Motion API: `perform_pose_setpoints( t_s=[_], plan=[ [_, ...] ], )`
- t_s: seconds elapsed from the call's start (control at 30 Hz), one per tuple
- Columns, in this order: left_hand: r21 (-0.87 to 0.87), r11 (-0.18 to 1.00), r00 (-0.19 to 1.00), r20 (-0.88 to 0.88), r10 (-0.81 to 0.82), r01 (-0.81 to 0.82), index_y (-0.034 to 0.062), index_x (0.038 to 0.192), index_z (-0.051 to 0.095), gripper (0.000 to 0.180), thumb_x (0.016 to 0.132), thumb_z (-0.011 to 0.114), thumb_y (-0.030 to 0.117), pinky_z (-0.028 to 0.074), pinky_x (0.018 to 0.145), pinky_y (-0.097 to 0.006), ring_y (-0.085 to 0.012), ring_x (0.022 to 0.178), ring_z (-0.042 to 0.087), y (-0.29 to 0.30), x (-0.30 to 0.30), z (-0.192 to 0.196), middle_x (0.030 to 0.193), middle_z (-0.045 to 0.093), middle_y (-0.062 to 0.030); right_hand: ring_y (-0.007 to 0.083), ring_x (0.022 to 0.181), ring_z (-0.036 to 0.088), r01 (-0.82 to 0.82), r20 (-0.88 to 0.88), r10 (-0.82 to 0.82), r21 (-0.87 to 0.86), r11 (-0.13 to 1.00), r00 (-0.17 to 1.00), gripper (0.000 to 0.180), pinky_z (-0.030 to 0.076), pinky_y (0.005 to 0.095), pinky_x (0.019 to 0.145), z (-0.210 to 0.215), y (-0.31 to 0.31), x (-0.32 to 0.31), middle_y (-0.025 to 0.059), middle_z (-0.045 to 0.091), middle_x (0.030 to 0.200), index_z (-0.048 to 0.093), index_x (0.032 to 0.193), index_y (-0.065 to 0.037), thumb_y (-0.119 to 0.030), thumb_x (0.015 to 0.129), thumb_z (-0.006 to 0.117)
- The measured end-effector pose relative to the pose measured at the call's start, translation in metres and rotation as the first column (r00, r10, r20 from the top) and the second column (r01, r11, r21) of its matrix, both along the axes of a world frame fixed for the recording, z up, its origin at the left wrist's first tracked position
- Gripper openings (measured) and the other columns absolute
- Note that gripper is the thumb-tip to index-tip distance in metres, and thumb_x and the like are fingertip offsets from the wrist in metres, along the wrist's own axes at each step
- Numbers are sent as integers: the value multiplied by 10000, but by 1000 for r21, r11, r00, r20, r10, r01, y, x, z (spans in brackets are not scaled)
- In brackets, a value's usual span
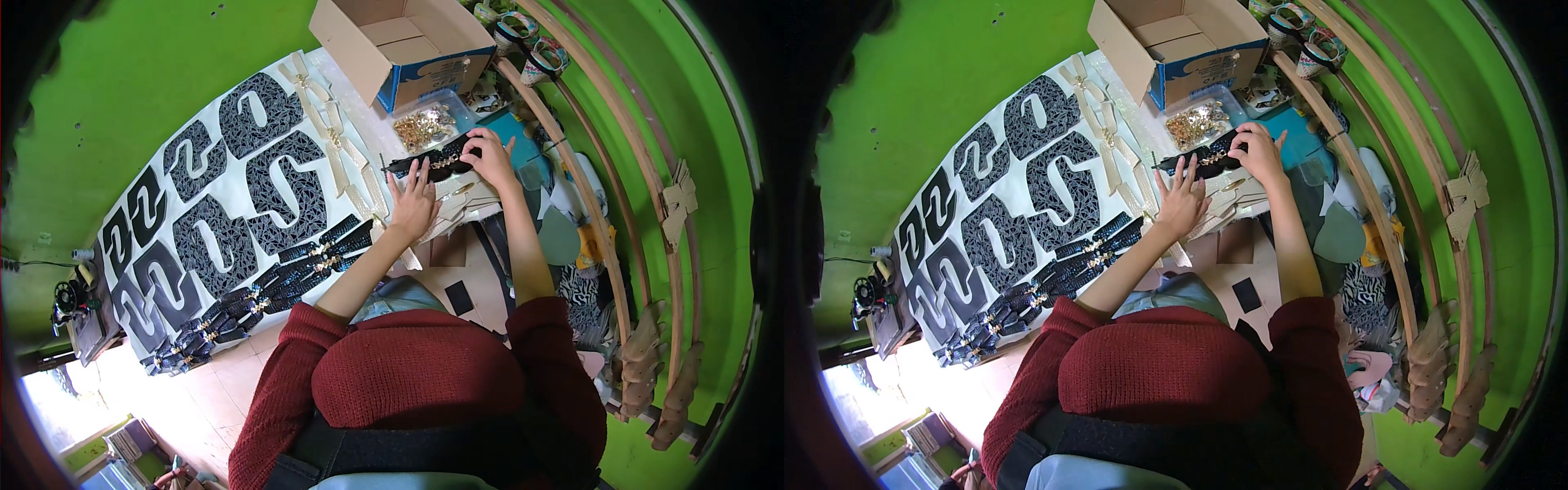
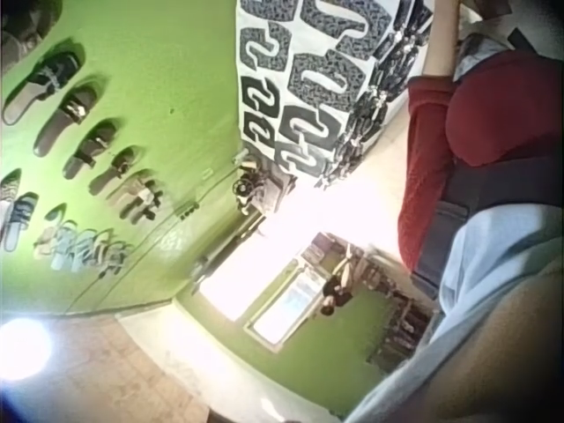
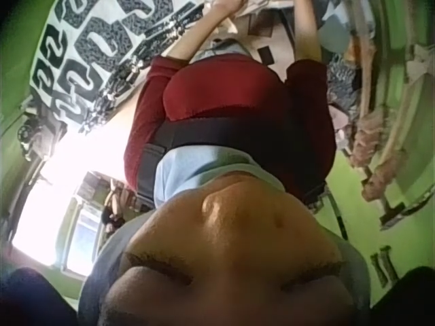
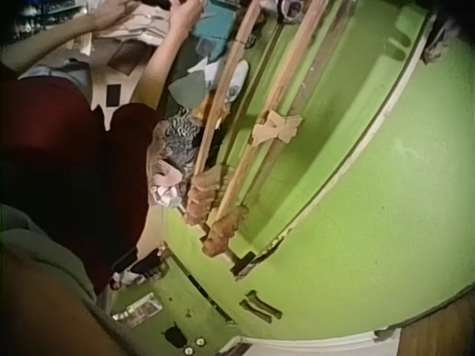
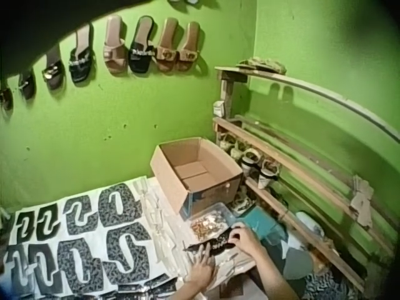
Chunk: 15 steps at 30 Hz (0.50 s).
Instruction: Arranging and aligning decorative shoe upper components on a table for production.
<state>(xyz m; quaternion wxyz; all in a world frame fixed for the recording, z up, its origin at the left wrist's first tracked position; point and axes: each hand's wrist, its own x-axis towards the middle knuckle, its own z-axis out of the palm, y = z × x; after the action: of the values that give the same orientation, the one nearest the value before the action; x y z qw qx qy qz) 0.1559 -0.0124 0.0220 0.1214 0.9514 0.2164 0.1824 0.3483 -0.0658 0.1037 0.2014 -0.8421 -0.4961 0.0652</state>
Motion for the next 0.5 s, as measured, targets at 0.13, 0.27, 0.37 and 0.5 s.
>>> perform_pose_setpoints(
  t_s=[0.13, 0.27, 0.37, 0.5],
  plan=[
    [-61, 998, 999, 44, 0, 3, 42, 1024, 619, 338, 858, 547, 328, 25, 994, -734, -347, 1401, 115, -2, 1, 5, 1494, 209, -166, 214, 1280, 376, 103, 169, -97, -23, 994, 981, 82, 42, 717, 1032, -15, -4, 5, -38, 540, 1219, 693, 777, -204, -206, 711, 742],
    [-112, 992, 995, 72, 70, -61, 97, 1056, 611, 278, 834, 564, 258, 28, 979, -751, -364, 1397, 120, 7, 5, 17, 1494, 215, -150, 212, 1336, 306, 128, 153, -97, -207, 970, 984, 221, -5, 699, 1049, -28, -6, 6, -13, 481, 1339, 722, 940, -228, -270, 724, 743],
    [29, 982, 980, 68, 185, -188, 93, 1131, 582, 344, 814, 574, 227, 32, 978, -753, -361, 1400, 108, 20, 10, 17, 1500, 201, -147, 208, 1338, 303, 173, 185, -132, -229, 958, 974, 250, -3, 696, 1051, -30, -3, -4, -9, 481, 1340, 722, 949, -216, -292, 713, 754],
    [18, 978, 958, -197, 207, -208, 82, 1178, 554, 404, 808, 584, 240, 18, 974, -760, -363, 1404, 77, 28, 10, 16, 1505, 191, -141, 233, 1322, 337, 196, 256, -121, -294, 936, 959, 318, 51, 627, 1094, -25, -1, -10, 30, 494, 1340, 726, 952, -177, -309, 668, 779]
  ],
)
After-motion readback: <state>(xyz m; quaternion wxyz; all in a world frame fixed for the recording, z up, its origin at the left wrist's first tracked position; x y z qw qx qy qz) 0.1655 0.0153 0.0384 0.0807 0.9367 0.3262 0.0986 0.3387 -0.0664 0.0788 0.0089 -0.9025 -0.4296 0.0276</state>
